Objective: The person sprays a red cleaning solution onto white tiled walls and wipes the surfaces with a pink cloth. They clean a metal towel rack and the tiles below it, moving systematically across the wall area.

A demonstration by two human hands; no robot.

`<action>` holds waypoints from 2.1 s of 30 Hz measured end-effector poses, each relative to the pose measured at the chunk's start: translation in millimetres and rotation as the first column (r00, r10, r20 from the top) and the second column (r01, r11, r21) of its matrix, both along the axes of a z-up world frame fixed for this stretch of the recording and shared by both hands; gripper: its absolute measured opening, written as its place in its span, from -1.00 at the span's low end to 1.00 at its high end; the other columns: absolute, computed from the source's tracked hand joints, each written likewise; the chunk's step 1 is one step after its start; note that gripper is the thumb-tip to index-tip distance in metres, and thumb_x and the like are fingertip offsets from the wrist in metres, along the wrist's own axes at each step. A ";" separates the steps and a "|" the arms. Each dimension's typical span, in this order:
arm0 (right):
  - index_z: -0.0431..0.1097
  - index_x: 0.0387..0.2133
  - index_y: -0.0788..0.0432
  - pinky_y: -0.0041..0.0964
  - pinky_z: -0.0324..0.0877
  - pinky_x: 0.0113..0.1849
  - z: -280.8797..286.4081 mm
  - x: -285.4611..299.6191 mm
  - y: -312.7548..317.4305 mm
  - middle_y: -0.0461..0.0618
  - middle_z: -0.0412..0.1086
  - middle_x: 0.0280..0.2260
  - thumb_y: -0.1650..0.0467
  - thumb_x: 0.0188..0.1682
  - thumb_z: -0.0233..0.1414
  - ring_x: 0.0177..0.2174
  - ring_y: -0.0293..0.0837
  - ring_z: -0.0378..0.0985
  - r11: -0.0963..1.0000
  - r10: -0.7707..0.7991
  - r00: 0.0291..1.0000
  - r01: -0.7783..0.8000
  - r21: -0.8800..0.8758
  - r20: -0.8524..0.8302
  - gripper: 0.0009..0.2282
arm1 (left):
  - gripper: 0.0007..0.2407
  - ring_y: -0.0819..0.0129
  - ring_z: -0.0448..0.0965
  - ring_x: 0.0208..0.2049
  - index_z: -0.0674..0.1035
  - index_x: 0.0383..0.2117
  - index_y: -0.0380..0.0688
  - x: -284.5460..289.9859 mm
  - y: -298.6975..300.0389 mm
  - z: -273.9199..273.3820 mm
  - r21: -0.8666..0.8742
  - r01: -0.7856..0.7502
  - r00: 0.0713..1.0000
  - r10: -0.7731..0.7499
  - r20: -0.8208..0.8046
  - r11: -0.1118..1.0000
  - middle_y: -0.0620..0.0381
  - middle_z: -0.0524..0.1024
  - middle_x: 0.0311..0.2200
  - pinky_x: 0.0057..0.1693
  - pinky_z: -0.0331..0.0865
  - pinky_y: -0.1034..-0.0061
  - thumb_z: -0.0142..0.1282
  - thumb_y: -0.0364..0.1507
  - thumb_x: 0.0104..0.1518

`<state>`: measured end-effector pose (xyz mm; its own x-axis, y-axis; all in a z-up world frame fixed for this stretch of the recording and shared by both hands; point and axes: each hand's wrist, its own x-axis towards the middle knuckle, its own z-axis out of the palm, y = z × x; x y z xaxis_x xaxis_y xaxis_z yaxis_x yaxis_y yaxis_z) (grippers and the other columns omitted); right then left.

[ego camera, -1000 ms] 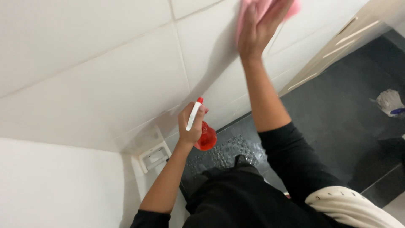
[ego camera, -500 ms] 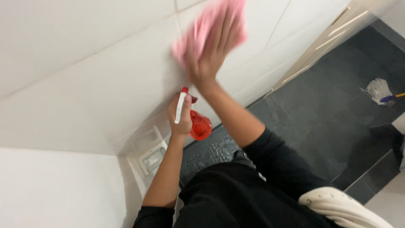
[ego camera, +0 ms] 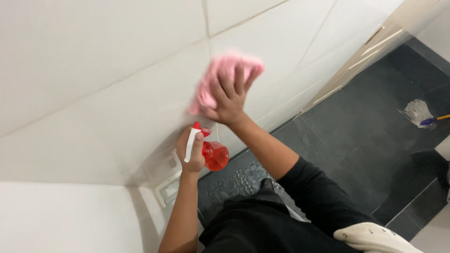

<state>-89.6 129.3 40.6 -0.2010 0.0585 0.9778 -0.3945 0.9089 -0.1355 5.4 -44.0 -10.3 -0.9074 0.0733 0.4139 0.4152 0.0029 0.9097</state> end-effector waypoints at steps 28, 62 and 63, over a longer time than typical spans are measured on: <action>-0.28 0.49 -0.02 0.09 -0.50 0.45 -120.8 -28.2 77.6 -0.10 -0.41 0.50 0.04 0.21 -0.30 0.48 -0.01 -0.45 0.944 -0.059 0.991 0.094 -0.317 0.118 -0.36 | -0.66 0.32 0.63 -0.24 0.63 -0.28 -0.33 1.2 18.0 3.7 0.017 0.290 0.948 -0.289 0.136 0.957 -0.03 0.68 -0.29 -0.02 0.48 0.44 0.05 -0.21 0.30; -0.21 0.49 -0.14 0.13 -0.55 0.43 -18.9 -49.6 79.3 -0.22 -0.26 0.50 0.12 0.19 -0.20 0.45 -0.05 -0.44 0.964 -0.136 0.988 0.149 -0.222 0.073 -0.40 | -0.65 0.29 0.65 -0.22 0.62 -0.27 -0.33 -20.0 12.3 23.5 -0.024 0.198 0.980 -0.198 0.033 0.980 -0.04 0.67 -0.31 0.02 0.51 0.41 0.03 -0.21 0.33; -0.21 0.49 -0.14 0.13 -0.55 0.43 -31.0 -40.4 77.6 -0.22 -0.26 0.50 0.12 0.19 -0.20 0.45 -0.05 -0.44 0.964 -0.141 0.988 0.152 -0.220 0.063 -0.40 | -0.65 0.29 0.65 -0.22 0.62 -0.27 -0.33 -23.1 13.4 26.1 -0.022 0.203 0.979 -0.202 0.023 0.979 -0.04 0.67 -0.31 0.02 0.51 0.41 0.03 -0.21 0.33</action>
